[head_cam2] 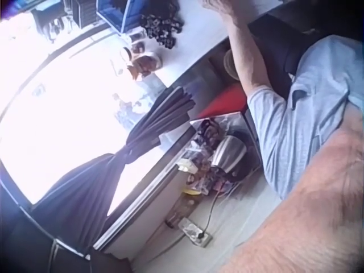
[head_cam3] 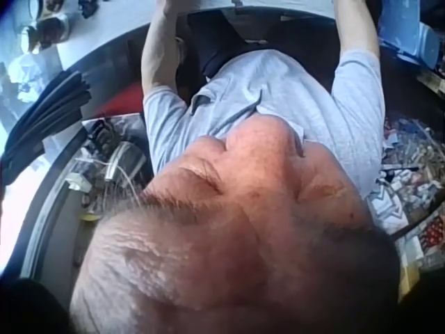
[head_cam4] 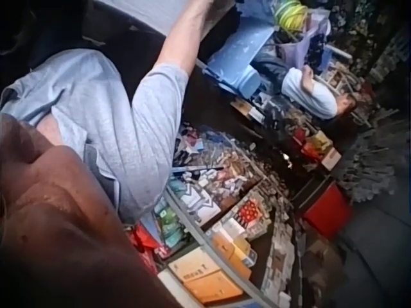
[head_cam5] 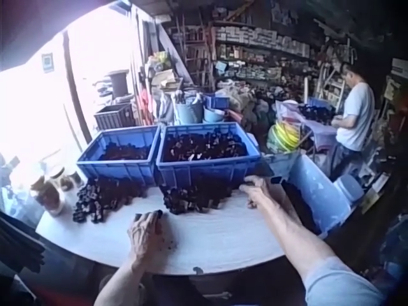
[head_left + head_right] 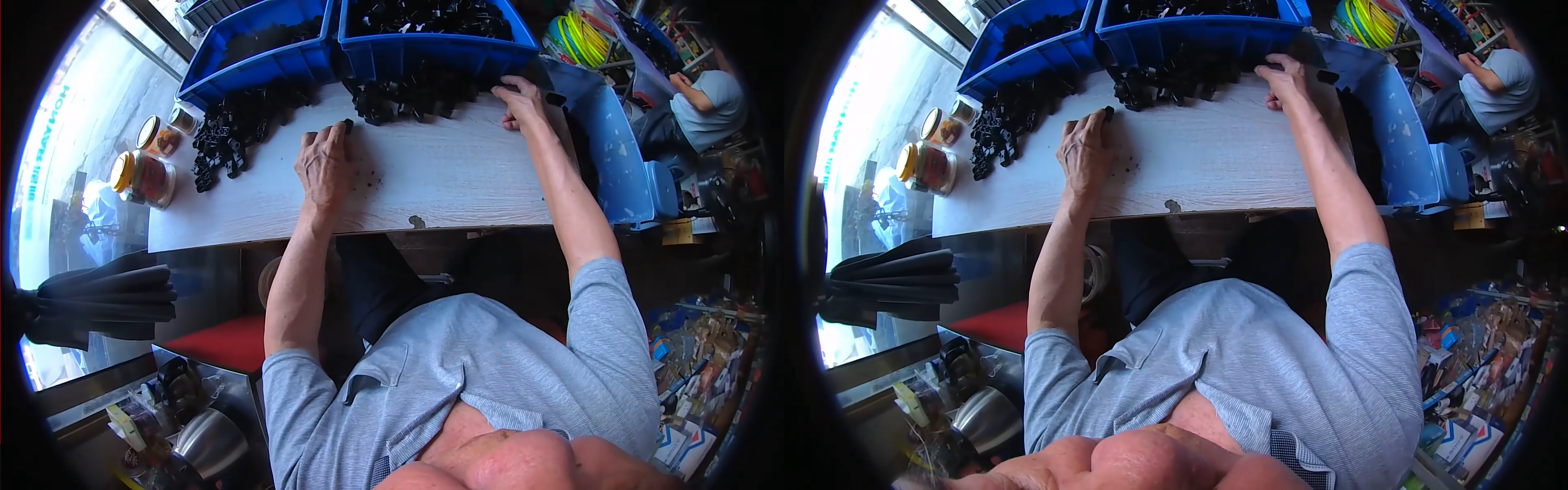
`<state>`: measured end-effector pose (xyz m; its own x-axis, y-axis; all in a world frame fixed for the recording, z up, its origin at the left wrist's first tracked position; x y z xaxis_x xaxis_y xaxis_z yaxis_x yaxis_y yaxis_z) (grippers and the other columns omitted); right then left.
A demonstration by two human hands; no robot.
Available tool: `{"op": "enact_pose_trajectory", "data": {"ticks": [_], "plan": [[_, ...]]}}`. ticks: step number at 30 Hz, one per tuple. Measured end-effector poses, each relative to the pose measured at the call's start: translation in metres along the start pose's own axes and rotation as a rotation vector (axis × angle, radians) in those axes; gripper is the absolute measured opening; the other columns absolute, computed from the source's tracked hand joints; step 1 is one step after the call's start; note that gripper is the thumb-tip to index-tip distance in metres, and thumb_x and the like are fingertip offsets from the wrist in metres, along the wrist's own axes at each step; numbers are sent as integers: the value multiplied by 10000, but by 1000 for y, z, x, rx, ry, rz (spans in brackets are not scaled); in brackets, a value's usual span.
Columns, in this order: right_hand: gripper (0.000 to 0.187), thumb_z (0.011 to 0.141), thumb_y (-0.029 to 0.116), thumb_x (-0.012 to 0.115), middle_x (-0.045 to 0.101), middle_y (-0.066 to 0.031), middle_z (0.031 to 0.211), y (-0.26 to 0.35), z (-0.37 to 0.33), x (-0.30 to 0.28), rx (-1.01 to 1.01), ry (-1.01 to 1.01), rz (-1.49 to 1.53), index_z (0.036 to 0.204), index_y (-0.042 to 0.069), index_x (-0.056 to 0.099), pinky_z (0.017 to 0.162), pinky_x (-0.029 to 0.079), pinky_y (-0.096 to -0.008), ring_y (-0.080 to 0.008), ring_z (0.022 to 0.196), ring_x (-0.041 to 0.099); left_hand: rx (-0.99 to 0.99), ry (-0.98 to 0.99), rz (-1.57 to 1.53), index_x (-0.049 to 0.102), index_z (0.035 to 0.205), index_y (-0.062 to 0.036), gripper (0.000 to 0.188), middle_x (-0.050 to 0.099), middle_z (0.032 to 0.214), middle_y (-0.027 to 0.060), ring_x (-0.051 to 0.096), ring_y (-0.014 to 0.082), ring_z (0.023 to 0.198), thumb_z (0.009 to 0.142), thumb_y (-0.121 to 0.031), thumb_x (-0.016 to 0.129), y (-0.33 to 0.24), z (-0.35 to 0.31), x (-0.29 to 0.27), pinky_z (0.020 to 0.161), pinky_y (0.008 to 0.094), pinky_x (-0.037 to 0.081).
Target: Manually snapping together small black plastic components at a workbench.
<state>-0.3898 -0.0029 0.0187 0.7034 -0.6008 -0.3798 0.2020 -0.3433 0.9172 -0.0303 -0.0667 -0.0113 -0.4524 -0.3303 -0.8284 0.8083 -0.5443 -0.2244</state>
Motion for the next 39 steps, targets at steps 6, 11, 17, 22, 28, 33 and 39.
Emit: {"op": "enact_pose_trajectory", "data": {"ticks": [6, 11, 17, 22, 28, 33, 39], "plan": [[396, 854, 224, 761, 697, -97, 896, -5, 14, 10, -58, 19, -150, 1219, 91, 680, 411, 487, -275, -120, 477, 547, -5, -9, -42, 691, 1176, -127, 304, 739, 1080, 89, 651, 321, 1032, 873, -104, 676, -2, 2, -3, 887, 420, 531], [228, 862, 258, 783, 554, -2, 629, -13, 2, 1, 63, 93, -164, 953, 94, 654, 396, 484, -257, -80, 450, 527, 8, -13, -67, 699, 1162, -119, 281, 741, 1066, 90, 655, 318, 1007, 882, -116, 670, -1, 3, -3, 886, 418, 527], [256, 863, 269, 784, 534, 6, 587, -10, -48, -9, 105, 231, 34, 966, 82, 642, 418, 526, -266, -98, 438, 556, 9, -48, -117, 714, 1126, -100, 239, 747, 1022, 94, 667, 313, 939, 898, -152, 667, 3, 3, 1, 871, 413, 525], [335, 851, 290, 795, 531, -4, 583, -13, -51, -14, 107, 112, 56, 1059, 74, 646, 420, 536, -285, -117, 442, 571, 41, -67, -161, 715, 1116, -85, 230, 749, 997, 106, 673, 314, 906, 908, -165, 660, 1, 5, -2, 862, 409, 525], [381, 851, 339, 796, 512, -22, 592, -9, -47, 0, 105, 69, -157, 1099, 80, 669, 392, 482, -269, -121, 431, 544, 28, -69, -215, 725, 1089, -76, 216, 750, 991, 111, 671, 312, 928, 899, -165, 672, 2, 4, -3, 862, 423, 525], [353, 863, 349, 784, 522, -22, 607, 3, -85, 14, 149, 234, -240, 1049, 71, 671, 381, 462, -269, -120, 430, 545, -197, 25, -608, 734, 1133, -65, 228, 752, 926, 106, 699, 174, 804, 916, -124, 693, -8, -11, -2, 714, 318, 537], [328, 850, 262, 790, 559, -20, 620, -3, -90, 12, 107, 296, -63, 1065, 64, 643, 398, 497, -270, -106, 441, 555, -216, 37, -944, 716, 1180, -39, 267, 742, 897, 78, 657, 89, 710, 914, -58, 703, -60, -27, -2, 637, 251, 525]]}}
Point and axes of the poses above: each hand's wrist, its own z-axis towards the middle knuckle, its own x-axis out of the palm, y = z × x, the point moved 2 cm from there along z, towards the middle knuckle
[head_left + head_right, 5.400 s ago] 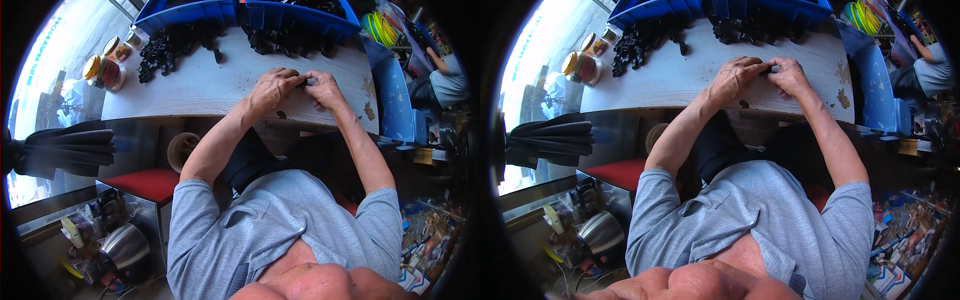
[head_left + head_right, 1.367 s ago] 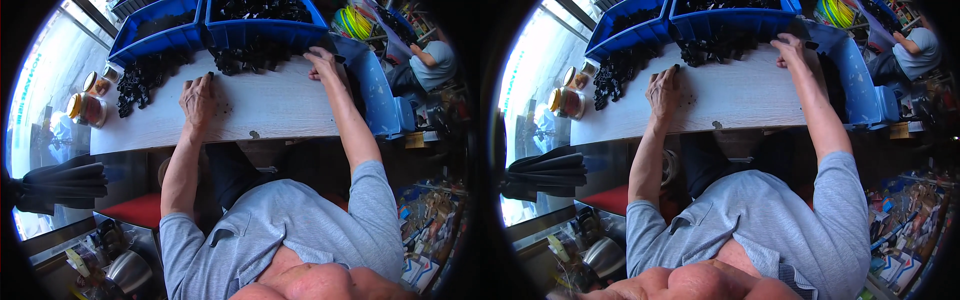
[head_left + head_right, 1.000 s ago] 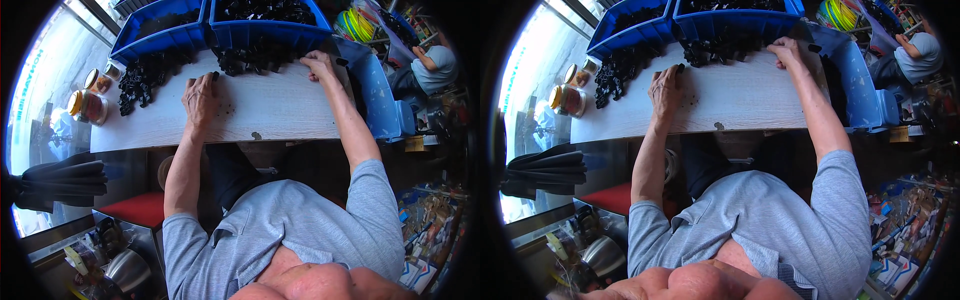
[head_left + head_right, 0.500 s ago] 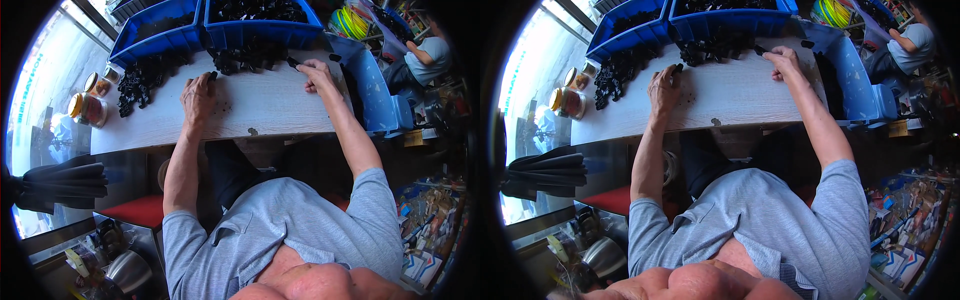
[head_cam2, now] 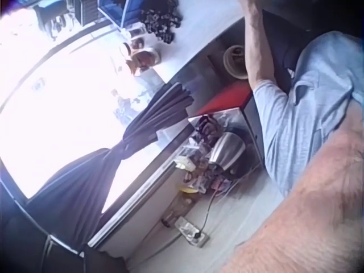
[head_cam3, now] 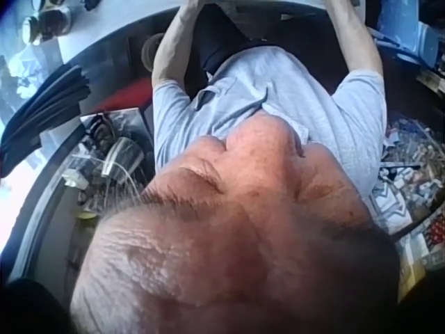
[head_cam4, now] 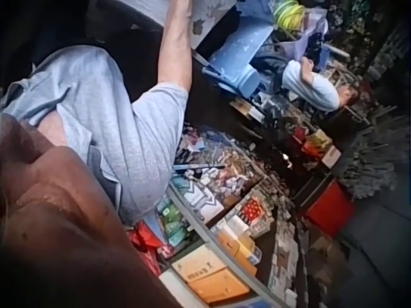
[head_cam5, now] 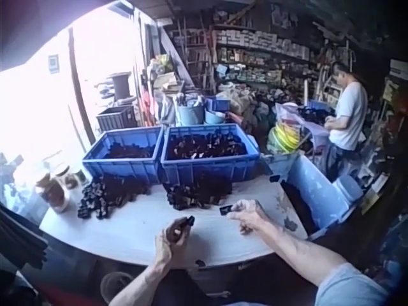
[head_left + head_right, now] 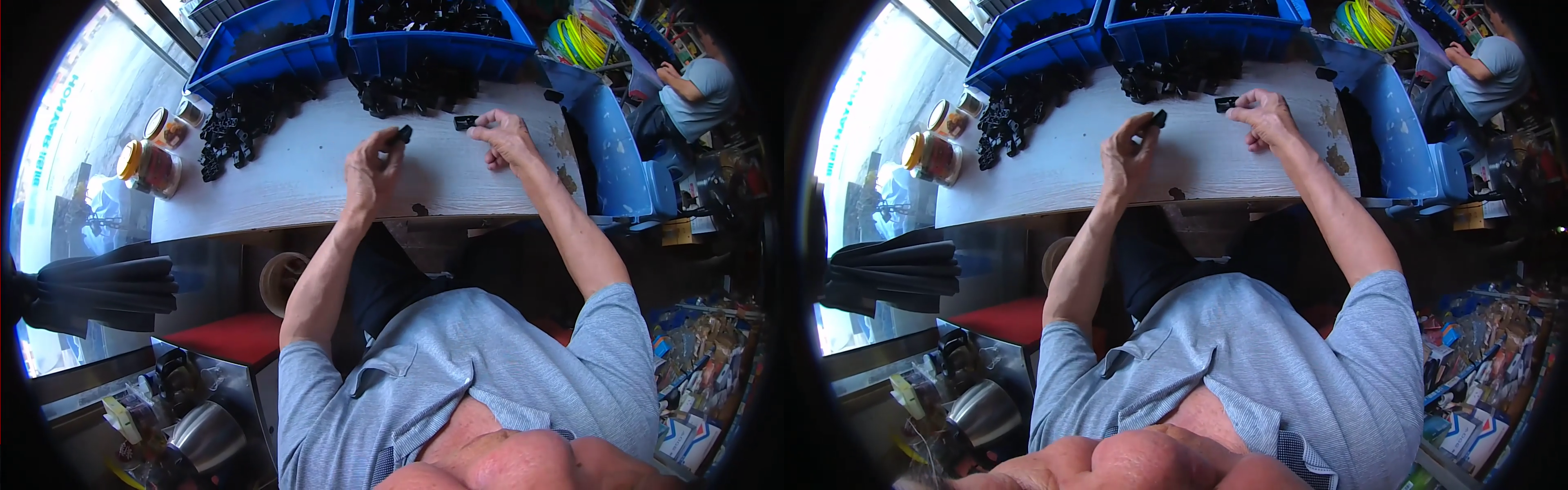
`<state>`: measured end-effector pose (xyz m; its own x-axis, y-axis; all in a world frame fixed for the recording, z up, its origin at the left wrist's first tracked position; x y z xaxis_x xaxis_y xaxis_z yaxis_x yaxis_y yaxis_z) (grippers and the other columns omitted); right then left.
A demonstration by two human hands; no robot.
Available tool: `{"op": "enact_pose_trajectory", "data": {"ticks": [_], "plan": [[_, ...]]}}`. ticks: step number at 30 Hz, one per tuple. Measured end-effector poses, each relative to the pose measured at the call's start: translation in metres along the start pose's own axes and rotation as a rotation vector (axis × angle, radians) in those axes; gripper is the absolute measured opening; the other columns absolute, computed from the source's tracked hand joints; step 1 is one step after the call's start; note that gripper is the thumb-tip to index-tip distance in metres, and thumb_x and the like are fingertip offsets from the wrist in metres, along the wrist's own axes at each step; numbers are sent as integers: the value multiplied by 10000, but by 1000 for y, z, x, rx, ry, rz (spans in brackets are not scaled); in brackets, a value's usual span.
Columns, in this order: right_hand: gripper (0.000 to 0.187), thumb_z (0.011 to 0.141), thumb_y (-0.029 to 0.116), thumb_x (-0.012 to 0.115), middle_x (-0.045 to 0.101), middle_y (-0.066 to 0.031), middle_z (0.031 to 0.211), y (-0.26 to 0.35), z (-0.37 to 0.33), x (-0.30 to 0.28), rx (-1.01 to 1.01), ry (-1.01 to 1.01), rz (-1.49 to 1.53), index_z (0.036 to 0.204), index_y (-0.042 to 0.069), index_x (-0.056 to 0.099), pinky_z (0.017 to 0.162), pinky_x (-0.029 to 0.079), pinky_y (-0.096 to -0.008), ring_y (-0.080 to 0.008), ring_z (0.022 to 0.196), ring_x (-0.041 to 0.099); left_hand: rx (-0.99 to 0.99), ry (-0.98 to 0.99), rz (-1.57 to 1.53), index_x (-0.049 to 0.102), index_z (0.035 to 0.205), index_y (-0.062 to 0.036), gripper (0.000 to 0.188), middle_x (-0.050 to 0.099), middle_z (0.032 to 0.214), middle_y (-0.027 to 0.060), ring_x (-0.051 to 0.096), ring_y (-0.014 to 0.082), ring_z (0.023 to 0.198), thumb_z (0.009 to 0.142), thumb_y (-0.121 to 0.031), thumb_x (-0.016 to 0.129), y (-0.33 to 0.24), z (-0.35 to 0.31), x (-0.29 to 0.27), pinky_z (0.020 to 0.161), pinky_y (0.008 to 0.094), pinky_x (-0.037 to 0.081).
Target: Manually snapping together small black plastic components at a workbench.
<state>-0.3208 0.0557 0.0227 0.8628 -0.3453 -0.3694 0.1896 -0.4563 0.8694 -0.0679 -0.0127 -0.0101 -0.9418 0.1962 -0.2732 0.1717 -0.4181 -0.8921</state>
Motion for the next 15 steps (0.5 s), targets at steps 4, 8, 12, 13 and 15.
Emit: {"op": "enact_pose_trajectory", "data": {"ticks": [4, 8, 12, 13, 15], "plan": [[360, 806, 149, 799, 579, -40, 647, 7, 6, 2, -109, -70, 14, 1123, 60, 654, 407, 493, -274, -119, 449, 541, 120, 24, 59, 707, 1185, -41, 269, 752, 956, 105, 715, 147, 748, 917, -66, 698, 0, 7, 22, 642, 264, 546], [372, 808, 122, 770, 573, -31, 654, 11, 11, 9, -58, -35, -152, 1163, 88, 662, 417, 496, -284, -115, 464, 536, 314, 69, 269, 713, 1179, -69, 281, 741, 1066, 132, 707, 286, 980, 900, -69, 680, -11, 23, 45, 873, 369, 546], [293, 852, 133, 701, 598, -27, 702, 10, 7, 13, -54, 46, -272, 1143, 140, 676, 446, 496, -285, -109, 518, 553, 448, 167, 369, 717, 1179, -86, 278, 731, 1099, 123, 677, 331, 1000, 910, -102, 650, -9, 35, 65, 921, 416, 521], [302, 851, 121, 683, 572, -12, 679, 10, 6, 14, -74, 62, -247, 1152, 126, 669, 431, 483, -277, -103, 494, 536, 480, 228, 399, 718, 1179, -89, 273, 732, 1102, 116, 678, 319, 1002, 919, -107, 639, -10, 36, 67, 915, 413, 522], [295, 853, 121, 690, 582, -19, 679, 10, 5, 14, -84, 35, -257, 1147, 128, 676, 434, 489, -283, -105, 506, 547, 528, 268, 410, 719, 1179, -92, 275, 732, 1104, 118, 679, 314, 1001, 916, -104, 640, -11, 41, 68, 912, 406, 525]]}}
Point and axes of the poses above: each hand's wrist, its own z-axis towards the middle knuckle, its own x-axis out of the palm, y = z × x, the point moved 2 cm from there along z, towards the middle knuckle
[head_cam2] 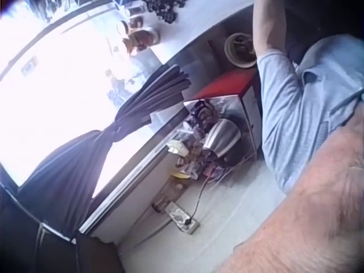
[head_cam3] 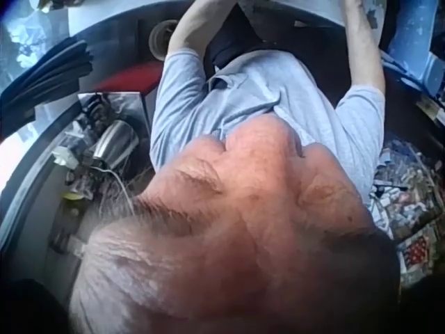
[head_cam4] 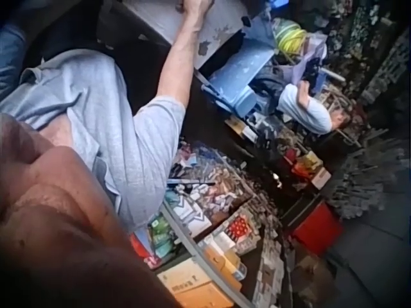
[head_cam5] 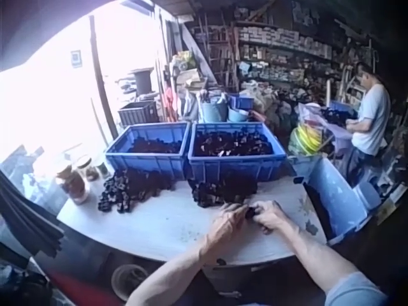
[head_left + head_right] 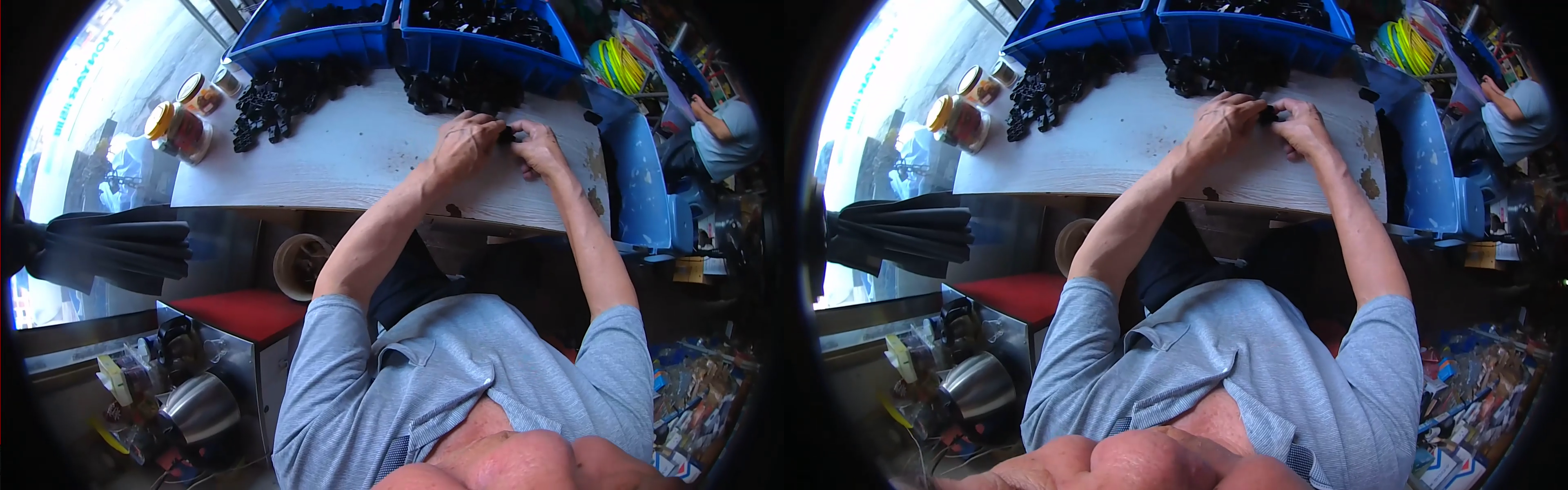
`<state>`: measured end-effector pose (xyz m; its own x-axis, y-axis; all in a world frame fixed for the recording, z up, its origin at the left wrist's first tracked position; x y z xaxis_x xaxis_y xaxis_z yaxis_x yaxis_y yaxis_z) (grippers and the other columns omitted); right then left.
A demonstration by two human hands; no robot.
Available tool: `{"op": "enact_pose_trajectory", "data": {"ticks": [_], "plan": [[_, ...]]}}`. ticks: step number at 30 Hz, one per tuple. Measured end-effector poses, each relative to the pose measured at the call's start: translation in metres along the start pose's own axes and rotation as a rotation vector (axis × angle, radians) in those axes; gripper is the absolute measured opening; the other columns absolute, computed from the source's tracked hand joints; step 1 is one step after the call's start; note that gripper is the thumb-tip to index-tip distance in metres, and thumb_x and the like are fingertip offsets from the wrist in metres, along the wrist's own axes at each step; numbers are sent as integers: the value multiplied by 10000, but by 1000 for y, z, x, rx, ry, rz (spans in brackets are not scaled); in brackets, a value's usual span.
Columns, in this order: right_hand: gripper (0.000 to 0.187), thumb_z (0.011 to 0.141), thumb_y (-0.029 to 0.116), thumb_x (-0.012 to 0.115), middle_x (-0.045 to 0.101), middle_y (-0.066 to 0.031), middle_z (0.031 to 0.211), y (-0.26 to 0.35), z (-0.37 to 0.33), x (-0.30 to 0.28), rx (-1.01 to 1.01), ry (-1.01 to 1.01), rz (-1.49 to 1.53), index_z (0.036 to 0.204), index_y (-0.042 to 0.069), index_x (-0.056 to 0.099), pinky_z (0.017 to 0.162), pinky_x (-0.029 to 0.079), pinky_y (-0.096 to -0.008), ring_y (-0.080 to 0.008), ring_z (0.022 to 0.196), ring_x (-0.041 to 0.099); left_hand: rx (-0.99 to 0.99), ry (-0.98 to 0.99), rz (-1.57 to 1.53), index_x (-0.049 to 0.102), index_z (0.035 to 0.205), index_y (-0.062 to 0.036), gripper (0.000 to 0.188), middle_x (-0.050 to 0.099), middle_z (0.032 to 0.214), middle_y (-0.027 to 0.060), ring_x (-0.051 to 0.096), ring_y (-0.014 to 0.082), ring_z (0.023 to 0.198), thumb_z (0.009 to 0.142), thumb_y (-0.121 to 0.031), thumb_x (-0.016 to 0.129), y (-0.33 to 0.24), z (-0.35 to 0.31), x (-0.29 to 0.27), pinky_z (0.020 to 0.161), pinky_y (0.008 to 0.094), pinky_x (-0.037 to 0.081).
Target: Manually snapping together small black plastic components at a workbench.
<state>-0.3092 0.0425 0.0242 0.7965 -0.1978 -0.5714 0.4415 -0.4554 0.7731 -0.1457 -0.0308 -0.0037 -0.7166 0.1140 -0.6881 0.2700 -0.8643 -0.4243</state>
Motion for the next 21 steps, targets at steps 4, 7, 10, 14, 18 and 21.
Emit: {"op": "enact_pose_trajectory", "data": {"ticks": [4, 7, 10, 14, 18, 21], "plan": [[326, 833, 79, 661, 575, -3, 678, -1, 1, -2, -17, 18, 23, 1158, 102, 669, 423, 472, -264, -99, 478, 527, 78, 36, -3, 710, 1219, -107, 328, 731, 1113, 119, 681, 302, 1010, 895, -100, 656, 3, 6, 1, 910, 385, 535], [340, 828, 55, 634, 566, -4, 667, -3, 4, -4, -27, 98, 28, 1164, 97, 669, 426, 471, -262, -99, 481, 529, 143, 59, -3, 701, 1253, -119, 377, 726, 1138, 110, 680, 298, 1019, 878, -106, 674, 4, 5, 5, 923, 377, 537], [359, 827, 39, 619, 562, -3, 659, -4, 3, -4, -28, 89, 23, 1178, 93, 669, 428, 467, -263, -96, 486, 531, 192, 84, 3, 692, 1278, -128, 414, 718, 1157, 102, 681, 294, 1023, 864, -109, 686, 6, 3, 5, 924, 370, 543], [356, 848, 50, 627, 565, -8, 643, -7, 6, -6, -18, 83, 49, 1199, 90, 670, 432, 460, -259, -93, 492, 536, 179, 29, 56, 691, 1287, -144, 450, 714, 1153, 97, 684, 285, 1030, 838, -108, 699, 1, 2, 4, 881, 361, 564], [350, 861, 66, 639, 574, -5, 644, -10, 6, -3, -29, 35, 53, 1208, 88, 672, 423, 452, -257, -89, 490, 537, 177, 42, 22, 696, 1282, -156, 449, 712, 1165, 97, 684, 283, 1039, 837, -98, 700, 3, 2, 3, 854, 368, 576], [359, 861, 69, 646, 576, -4, 648, -7, 3, -6, -30, 85, 64, 1218, 86, 667, 432, 462, -259, -92, 498, 541, 142, -7, -15, 699, 1282, -156, 467, 709, 1182, 94, 681, 282, 1052, 820, -83, 697, 3, 3, 2, 886, 385, 567]]}}
Point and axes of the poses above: each hand's wrist, its own z-axis towards the middle knuckle, its own x-axis out of the palm, y = z × x, the point moved 2 cm from there along z, towards the middle knuckle
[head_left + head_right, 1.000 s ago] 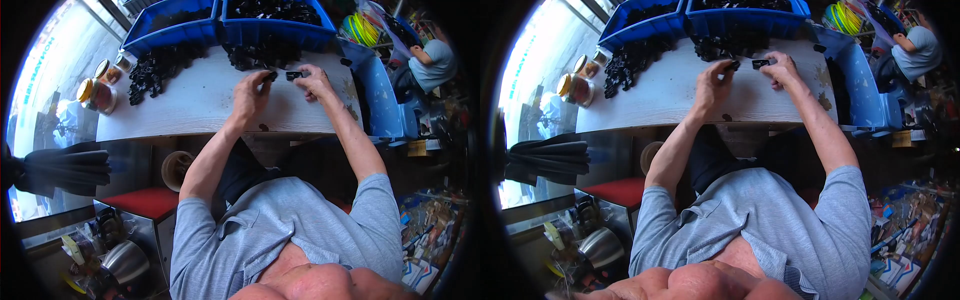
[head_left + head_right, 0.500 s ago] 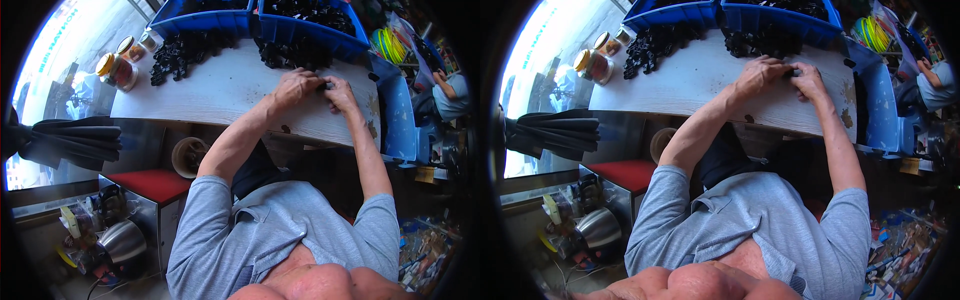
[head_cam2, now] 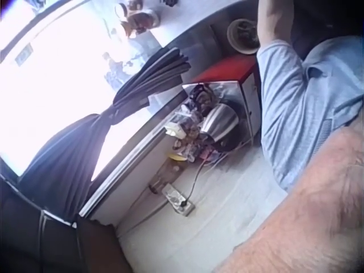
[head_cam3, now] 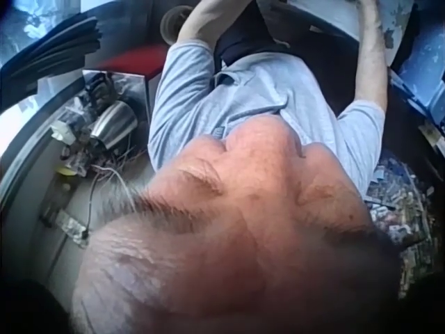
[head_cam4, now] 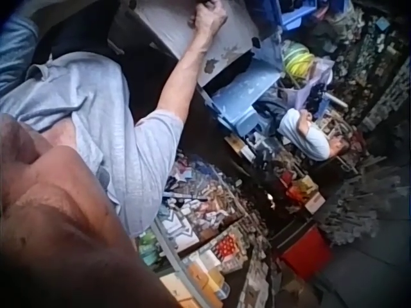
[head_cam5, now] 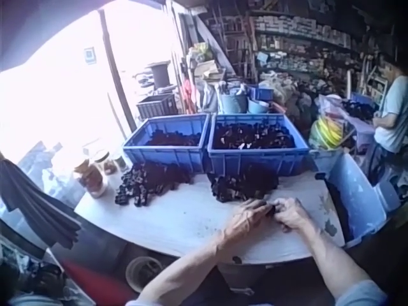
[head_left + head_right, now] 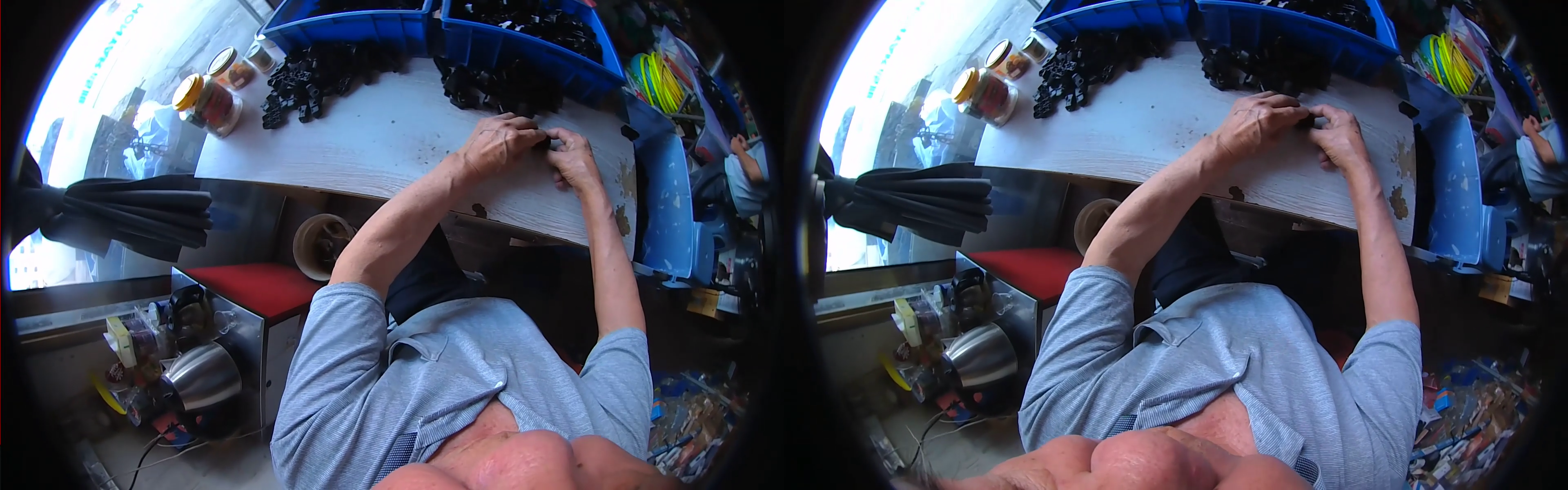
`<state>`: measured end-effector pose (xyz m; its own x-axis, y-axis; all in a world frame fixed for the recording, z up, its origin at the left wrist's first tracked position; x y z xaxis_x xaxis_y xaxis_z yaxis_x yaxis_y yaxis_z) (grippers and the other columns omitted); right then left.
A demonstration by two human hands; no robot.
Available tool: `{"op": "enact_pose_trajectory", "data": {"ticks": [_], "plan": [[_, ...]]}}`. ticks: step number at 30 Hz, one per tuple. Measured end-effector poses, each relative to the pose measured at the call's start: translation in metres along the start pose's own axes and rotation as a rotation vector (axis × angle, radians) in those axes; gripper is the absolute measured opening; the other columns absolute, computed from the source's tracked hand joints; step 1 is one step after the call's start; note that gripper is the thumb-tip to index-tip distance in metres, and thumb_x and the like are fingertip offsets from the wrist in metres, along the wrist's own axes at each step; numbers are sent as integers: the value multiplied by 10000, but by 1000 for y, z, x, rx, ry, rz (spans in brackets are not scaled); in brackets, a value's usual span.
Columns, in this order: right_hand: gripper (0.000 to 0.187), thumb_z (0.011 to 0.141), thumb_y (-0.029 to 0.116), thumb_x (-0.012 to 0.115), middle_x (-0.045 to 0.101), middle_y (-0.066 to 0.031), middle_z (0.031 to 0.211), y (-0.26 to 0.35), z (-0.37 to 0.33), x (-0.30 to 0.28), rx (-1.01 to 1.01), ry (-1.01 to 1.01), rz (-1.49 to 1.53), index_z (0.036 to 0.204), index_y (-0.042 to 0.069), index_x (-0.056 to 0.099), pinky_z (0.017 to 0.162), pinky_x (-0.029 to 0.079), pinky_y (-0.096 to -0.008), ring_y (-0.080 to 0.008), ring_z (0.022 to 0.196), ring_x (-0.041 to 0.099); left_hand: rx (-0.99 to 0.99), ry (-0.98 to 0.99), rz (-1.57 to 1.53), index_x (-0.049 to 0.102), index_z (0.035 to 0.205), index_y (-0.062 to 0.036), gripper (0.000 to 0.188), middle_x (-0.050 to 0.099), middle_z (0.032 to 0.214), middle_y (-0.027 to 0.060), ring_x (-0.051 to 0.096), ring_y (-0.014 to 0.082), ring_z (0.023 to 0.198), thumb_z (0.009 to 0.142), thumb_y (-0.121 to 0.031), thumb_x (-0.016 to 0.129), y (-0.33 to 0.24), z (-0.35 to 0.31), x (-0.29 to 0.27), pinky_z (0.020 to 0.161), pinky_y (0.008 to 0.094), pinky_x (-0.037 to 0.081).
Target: Manually snapping together small black plastic components at a workbench.
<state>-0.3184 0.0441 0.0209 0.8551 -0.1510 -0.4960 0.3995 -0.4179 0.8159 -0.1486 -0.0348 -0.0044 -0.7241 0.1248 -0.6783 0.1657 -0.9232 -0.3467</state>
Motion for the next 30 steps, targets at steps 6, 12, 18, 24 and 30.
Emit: {"op": "enact_pose_trajectory", "data": {"ticks": [6, 12, 18, 24, 30], "plan": [[359, 847, 74, 658, 580, -6, 666, 7, -3, 2, 1, 5, -34, 1205, 96, 668, 438, 474, -264, -94, 496, 538, -2, 125, 36, 684, 1305, -151, 454, 695, 1220, 90, 635, 289, 1141, 861, -58, 672, 1, -3, 0, 971, 394, 522], [347, 827, 79, 681, 553, 0, 640, -4, 1, 2, -31, -16, -10, 1174, 95, 675, 420, 456, -279, -99, 485, 531, -20, 131, 170, 636, 1358, -174, 466, 682, 1234, 19, 602, 281, 1067, 896, -121, 596, -18, -12, -3, 914, 412, 494], [335, 818, 96, 698, 552, -12, 617, -6, -3, 3, -29, 7, -15, 1153, 89, 683, 421, 461, -287, -110, 485, 541, -68, 158, 182, 614, 1385, -178, 477, 685, 1248, 35, 604, 283, 1115, 912, -124, 644, -29, -17, -12, 949, 433, 482], [310, 833, 185, 765, 577, -15, 646, -13, -24, 0, 19, -23, 166, 1113, 82, 679, 454, 513, -292, -113, 485, 552, -104, 11, 67, 638, 1325, -104, 438, 682, 1225, 114, 638, 330, 1086, 889, -138, 671, -32, -28, -18, 940, 426, 497], [397, 805, 213, 812, 526, -2, 578, -45, -32, -52, 175, -216, 342, 1134, 76, 638, 434, 548, -333, -130, 458, 566, -317, -84, -63, 680, 1235, -63, 345, 730, 1073, 147, 669, 337, 1051, 897, -133, 685, -25, -56, -28, 908, 420, 528]]}}
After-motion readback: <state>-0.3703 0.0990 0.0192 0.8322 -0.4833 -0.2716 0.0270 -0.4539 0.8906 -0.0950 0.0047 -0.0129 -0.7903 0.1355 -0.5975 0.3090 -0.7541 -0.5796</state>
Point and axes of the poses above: each hand's wrist, its own z-axis towards the middle knuckle, its own x-axis out of the palm, y = z × x, the point moved 2 cm from there along z, towards the middle knuckle
